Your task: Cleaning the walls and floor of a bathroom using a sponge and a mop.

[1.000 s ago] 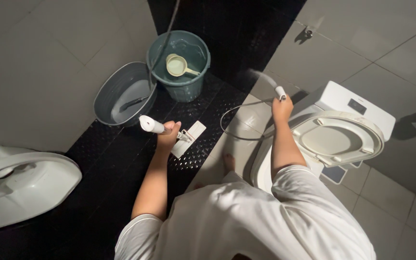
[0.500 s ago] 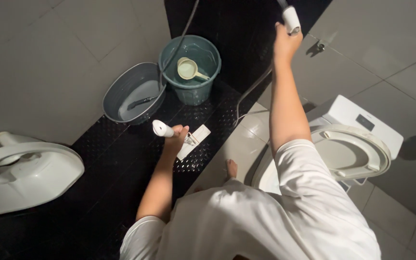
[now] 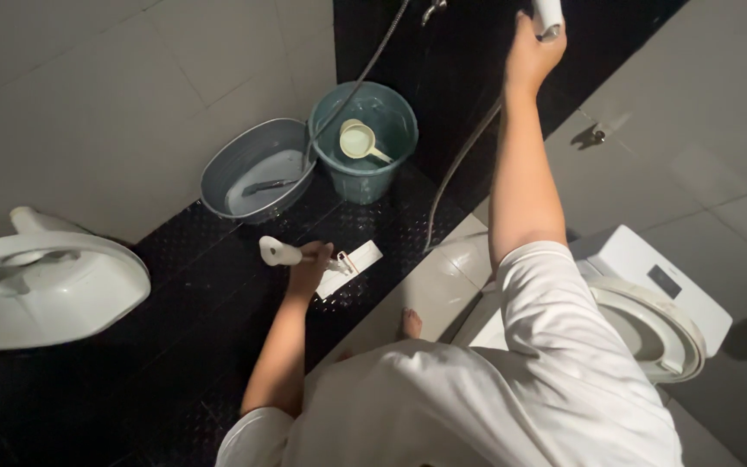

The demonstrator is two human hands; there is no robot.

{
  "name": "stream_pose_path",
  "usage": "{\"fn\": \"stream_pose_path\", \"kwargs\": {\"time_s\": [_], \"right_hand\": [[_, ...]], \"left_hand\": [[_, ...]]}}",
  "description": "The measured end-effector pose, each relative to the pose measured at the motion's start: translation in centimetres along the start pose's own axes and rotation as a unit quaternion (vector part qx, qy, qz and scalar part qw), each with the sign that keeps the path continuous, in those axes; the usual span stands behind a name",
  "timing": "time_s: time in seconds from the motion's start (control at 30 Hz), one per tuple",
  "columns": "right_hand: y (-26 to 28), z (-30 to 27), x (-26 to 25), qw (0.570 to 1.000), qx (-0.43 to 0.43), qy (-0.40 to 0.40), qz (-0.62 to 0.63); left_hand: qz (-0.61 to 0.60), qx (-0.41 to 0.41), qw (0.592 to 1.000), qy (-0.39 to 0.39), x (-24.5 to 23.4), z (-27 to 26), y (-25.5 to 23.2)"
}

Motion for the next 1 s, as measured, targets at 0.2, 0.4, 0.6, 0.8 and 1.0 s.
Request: {"fn": "stream_pose_path", "kwargs": {"time_s": [0.2, 0.4, 0.6, 0.8, 1.0], "right_hand": [[-0.7, 1.1, 2.7, 0.993, 0.003, 0.049, -0.103], [-1.1, 0.9, 4.3, 0.994, -0.02, 0.061, -0.093], [-1.4, -1.2, 6.1, 0.994, -0.013, 0.1, -0.039], [-4.8, -12.8, 2.3, 0.966, -0.03, 0.207, -0.154], [-8.3, -31.7, -5.6, 0.903, 0.057, 0.345, -0.25]], "left_hand": [[0.023, 0.0, 0.999, -0.033, 0.2, 0.8, 1.7], [-0.018, -0.039, 0.998, -0.045, 0.8, 0.8, 1.7], [0.006, -0.059, 0.996, -0.073, 0.8, 0.9, 2.7], [0.129, 0.02, 0.99, -0.05, -0.5, -0.3, 0.5], [0.162, 0.027, 0.986, -0.035, -7.2, -2.4, 0.3]]}}
Point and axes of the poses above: each hand's wrist, its own z-axis towards the middle knuckle, its own x-axis out of the palm, y = z × x, the point moved 6 cm from there along z, towards the middle knuckle, and after that the axes turned 3 degrees about -y, right-handed, at the moved point
